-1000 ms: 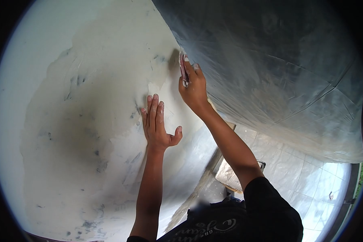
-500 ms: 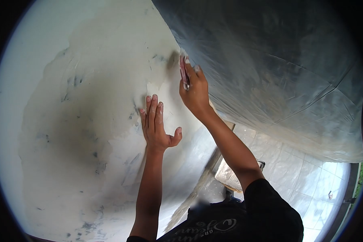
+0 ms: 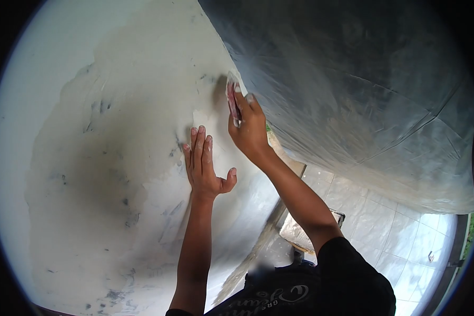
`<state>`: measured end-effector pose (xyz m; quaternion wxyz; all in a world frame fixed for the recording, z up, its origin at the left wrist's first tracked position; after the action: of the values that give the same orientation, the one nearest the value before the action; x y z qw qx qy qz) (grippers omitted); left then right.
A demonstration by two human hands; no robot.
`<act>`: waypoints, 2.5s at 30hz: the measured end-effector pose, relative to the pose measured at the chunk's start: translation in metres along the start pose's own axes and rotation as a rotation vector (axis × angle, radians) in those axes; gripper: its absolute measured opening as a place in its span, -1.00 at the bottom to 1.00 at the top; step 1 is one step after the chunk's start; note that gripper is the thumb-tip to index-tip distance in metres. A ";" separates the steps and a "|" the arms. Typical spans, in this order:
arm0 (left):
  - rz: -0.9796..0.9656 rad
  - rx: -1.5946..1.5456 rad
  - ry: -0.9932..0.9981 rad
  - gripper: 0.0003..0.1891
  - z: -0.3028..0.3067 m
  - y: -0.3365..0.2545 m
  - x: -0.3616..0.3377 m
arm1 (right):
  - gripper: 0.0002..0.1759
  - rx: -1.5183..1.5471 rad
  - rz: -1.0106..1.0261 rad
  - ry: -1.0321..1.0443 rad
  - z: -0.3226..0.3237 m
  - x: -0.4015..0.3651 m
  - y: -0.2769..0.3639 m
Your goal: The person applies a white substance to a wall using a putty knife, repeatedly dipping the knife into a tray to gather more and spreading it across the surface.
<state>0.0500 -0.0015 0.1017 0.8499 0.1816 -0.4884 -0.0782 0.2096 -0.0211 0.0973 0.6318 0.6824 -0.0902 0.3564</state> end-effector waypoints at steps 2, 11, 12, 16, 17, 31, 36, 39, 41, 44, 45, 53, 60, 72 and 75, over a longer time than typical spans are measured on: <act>0.000 0.001 -0.007 -0.25 0.000 0.001 0.001 | -0.36 0.014 0.166 -0.208 0.010 0.039 0.018; 0.000 -0.013 0.036 -0.22 -0.002 0.000 -0.001 | -0.36 -0.223 0.117 -0.070 -0.013 0.005 -0.023; -0.001 -0.013 0.039 -0.22 -0.002 0.000 -0.001 | -0.34 -0.220 0.058 -0.011 -0.012 -0.006 -0.032; -0.007 -0.007 0.049 -0.22 -0.003 0.000 -0.002 | -0.34 -0.155 0.053 -0.078 0.008 0.017 -0.016; -0.009 -0.011 0.048 -0.22 -0.004 0.000 -0.002 | -0.35 -0.175 0.076 -0.091 0.012 0.032 -0.005; -0.004 -0.012 0.035 -0.23 -0.002 0.000 -0.002 | -0.34 -0.287 -0.094 0.065 -0.006 -0.006 -0.049; -0.004 -0.010 0.029 -0.23 -0.003 0.000 -0.001 | -0.37 -0.171 0.063 -0.123 0.021 0.051 0.017; -0.002 -0.007 0.035 -0.23 -0.002 0.001 -0.002 | -0.42 -0.114 0.051 -0.139 0.016 0.084 0.027; -0.005 -0.009 0.035 -0.23 -0.003 -0.001 -0.001 | -0.40 -0.135 0.088 -0.096 0.003 0.089 0.024; 0.003 0.000 -0.023 -0.25 0.002 0.000 0.001 | -0.35 -0.191 0.153 -0.072 -0.015 0.049 0.020; 0.004 -0.007 -0.032 -0.25 0.003 0.000 0.001 | -0.32 -0.156 0.181 -0.074 -0.011 0.020 0.022; 0.003 -0.011 -0.031 -0.25 0.002 0.000 0.000 | -0.54 0.070 0.017 -0.186 0.037 0.043 -0.003; -0.007 -0.004 -0.024 -0.26 0.002 0.000 0.001 | -0.57 0.017 -0.222 0.176 0.027 0.152 -0.034; -0.010 -0.014 0.042 -0.22 -0.002 0.000 -0.002 | -0.63 0.410 -0.267 0.391 0.035 0.144 -0.057; -0.003 -0.024 0.040 -0.22 -0.003 0.000 -0.002 | -0.64 0.509 -0.243 0.398 0.034 0.131 -0.070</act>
<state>0.0517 -0.0001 0.0987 0.8614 0.1736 -0.4703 -0.0816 0.3582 0.0031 0.1222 0.4844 0.7409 0.2084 0.4158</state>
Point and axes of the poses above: each hand's wrist, its own x-axis towards the middle knuckle, its own z-axis out of the back of the hand, y = z × x, the point moved 9 cm from there along x, towards the middle knuckle, and after that the axes turned 8 degrees about -z, right-handed, at the moved point
